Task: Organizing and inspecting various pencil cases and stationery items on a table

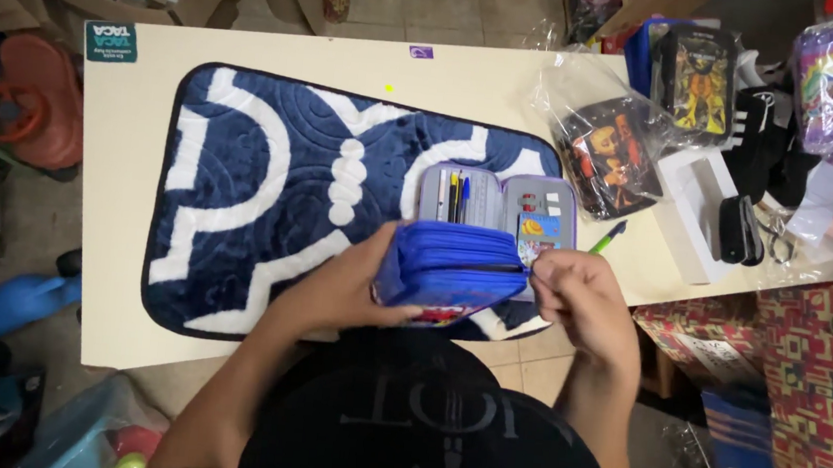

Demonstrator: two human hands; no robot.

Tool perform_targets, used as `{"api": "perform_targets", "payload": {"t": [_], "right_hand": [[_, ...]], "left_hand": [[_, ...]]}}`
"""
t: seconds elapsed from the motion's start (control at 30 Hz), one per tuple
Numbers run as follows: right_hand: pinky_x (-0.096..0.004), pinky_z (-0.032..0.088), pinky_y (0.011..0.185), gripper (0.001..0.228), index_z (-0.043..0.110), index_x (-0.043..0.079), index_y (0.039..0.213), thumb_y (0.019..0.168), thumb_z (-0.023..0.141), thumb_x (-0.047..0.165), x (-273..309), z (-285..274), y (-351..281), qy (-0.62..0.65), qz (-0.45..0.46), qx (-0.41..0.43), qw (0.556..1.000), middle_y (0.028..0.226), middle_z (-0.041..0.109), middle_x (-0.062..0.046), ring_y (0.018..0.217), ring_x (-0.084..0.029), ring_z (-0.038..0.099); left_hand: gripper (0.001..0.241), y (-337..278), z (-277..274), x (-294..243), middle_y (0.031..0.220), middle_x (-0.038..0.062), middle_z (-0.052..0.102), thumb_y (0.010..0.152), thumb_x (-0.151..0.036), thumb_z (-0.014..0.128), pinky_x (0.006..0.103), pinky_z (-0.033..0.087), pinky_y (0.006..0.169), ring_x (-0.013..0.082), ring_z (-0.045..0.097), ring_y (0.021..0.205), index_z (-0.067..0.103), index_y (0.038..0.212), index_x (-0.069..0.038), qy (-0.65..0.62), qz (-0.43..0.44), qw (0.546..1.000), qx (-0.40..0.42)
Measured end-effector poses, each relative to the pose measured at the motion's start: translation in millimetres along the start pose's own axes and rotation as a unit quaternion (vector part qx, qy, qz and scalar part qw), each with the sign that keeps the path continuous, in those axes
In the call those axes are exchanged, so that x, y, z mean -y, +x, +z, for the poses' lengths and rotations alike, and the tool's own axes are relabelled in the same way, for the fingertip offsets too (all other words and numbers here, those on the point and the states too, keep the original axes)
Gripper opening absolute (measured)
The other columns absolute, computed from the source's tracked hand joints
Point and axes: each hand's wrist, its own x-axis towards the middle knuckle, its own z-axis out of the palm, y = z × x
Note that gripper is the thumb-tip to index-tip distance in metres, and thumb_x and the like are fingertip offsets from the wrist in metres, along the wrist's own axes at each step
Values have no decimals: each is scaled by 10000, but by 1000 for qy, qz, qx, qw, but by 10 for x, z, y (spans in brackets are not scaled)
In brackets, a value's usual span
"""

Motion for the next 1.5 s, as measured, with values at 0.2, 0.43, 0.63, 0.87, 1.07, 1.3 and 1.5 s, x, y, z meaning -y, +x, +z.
{"api": "perform_targets", "payload": {"t": [0.2,0.43,0.63,0.87,1.07,1.3,1.5], "right_hand": [[-379,503,560,161,711,40,768,877,622,119,490,730,-201,-360,-24,113,926,542,616,-144,527,-241,561],[-327,527,582,147,751,62,1008,928,717,181,272,815,-109,-297,-91,148,939,585,666,-67,562,-162,601],[-361,577,780,234,780,113,1005,995,696,331,-473,-94,-95,-330,3,-194,924,909,775,-92,883,-238,726],[-506,545,921,566,631,-28,1327,993,706,423,-906,-629,-150,-340,75,-324,880,1231,622,-303,1101,-470,650],[-570,486,1042,548,587,-35,1405,1062,551,390,-990,-811,-117,-246,106,-294,918,1330,611,-347,1289,-495,562],[-595,453,1070,571,574,-13,1444,1052,540,401,-1142,-950,-168,-62,100,-260,959,1415,560,-352,1350,-493,505],[-480,557,904,677,624,-3,1403,952,704,496,-1767,-1446,-76,55,112,-200,972,1236,658,-250,1085,-373,656]], "left_hand": [[834,-173,124,-268,1207,139,623,766,-187,785,588,592,813,488,676,1025,398,1504,-186,250,-43,963,89],[911,-200,-191,130,1240,166,651,744,-456,795,624,541,896,487,651,1132,386,1528,-236,164,-40,985,13],[882,-98,-450,947,1393,280,500,878,-451,745,620,540,950,524,630,1163,395,1563,-19,225,-223,939,-132],[520,444,544,967,1290,295,500,966,-248,697,579,400,1091,531,498,1285,505,1353,40,229,9,943,-240],[769,788,981,768,1485,349,435,1042,-521,467,541,367,1136,452,438,1377,311,1558,27,-162,-222,947,-168],[369,1036,1637,1062,1346,165,643,1044,-296,599,465,396,1156,343,533,1367,702,1345,-107,-203,-64,958,-193],[821,1332,2050,1615,1334,276,620,792,-306,918,442,553,998,383,614,1272,446,1420,-68,-196,-189,928,-254]]}}
